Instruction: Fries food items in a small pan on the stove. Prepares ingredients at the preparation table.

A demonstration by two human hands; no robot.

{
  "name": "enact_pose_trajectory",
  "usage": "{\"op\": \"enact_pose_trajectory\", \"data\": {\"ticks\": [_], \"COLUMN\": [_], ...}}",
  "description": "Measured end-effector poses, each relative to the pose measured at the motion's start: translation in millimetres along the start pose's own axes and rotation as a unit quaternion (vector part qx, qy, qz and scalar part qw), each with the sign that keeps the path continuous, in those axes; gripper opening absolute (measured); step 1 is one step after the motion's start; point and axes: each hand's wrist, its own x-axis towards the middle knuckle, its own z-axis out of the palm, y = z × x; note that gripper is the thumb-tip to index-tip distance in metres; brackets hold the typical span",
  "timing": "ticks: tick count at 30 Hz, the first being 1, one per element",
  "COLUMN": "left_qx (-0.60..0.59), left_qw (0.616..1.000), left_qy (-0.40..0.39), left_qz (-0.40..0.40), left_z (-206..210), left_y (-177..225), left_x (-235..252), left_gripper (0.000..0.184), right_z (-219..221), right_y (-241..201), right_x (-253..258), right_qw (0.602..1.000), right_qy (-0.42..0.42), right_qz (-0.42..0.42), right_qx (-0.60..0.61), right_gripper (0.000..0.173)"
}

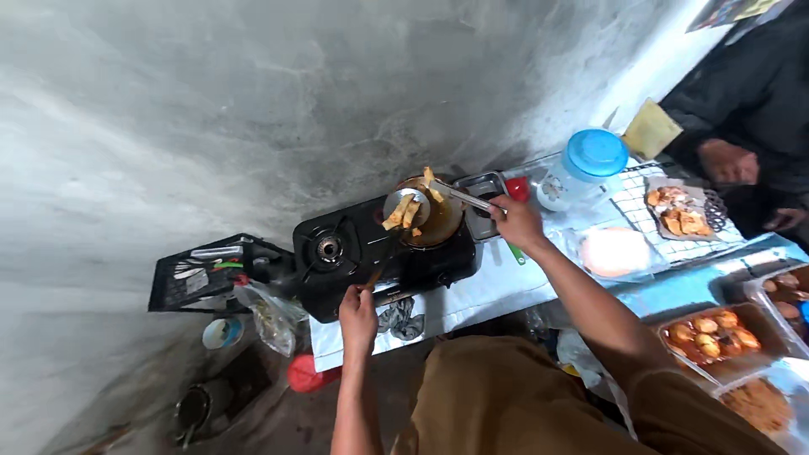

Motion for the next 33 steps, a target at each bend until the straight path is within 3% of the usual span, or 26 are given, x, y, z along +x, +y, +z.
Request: {"op": "enact_pose_trajectory", "data": {"ticks": [5,11,17,26,33], "left_qx": [0.015,0.001,-0.031,-0.07,-0.08], "left_qw": [1.0,1.0,0.999,0.997,0.996], "left_qy": [-0.009,-0.008,-0.009,-0.009,-0.003], "left_qz": [0.005,-0.005,-0.016,-0.037,-0.051], "left_z": [0,-3,-14,-16,-11], "left_y": [-2,-6,-14,-16,-10], "left_x": [1,2,3,2,1], "left_gripper": [0.025,0.026,0.028,0.029,0.031], "right_z": [5,7,-7,-21,-31], "right_y": [0,8,18,18,7], "right_x": [4,21,45,85,84], "right_qw": [0.989,0.937,0.896,0.851,0.871], "right_qy": [0.03,0.058,0.04,0.007,0.012], "right_qz": [-0.118,-0.297,-0.394,-0.484,-0.437], "right_qx": [-0.079,-0.175,-0.2,-0.206,-0.224], "right_gripper": [0.029,0.024,0.02,0.026,0.02]}}
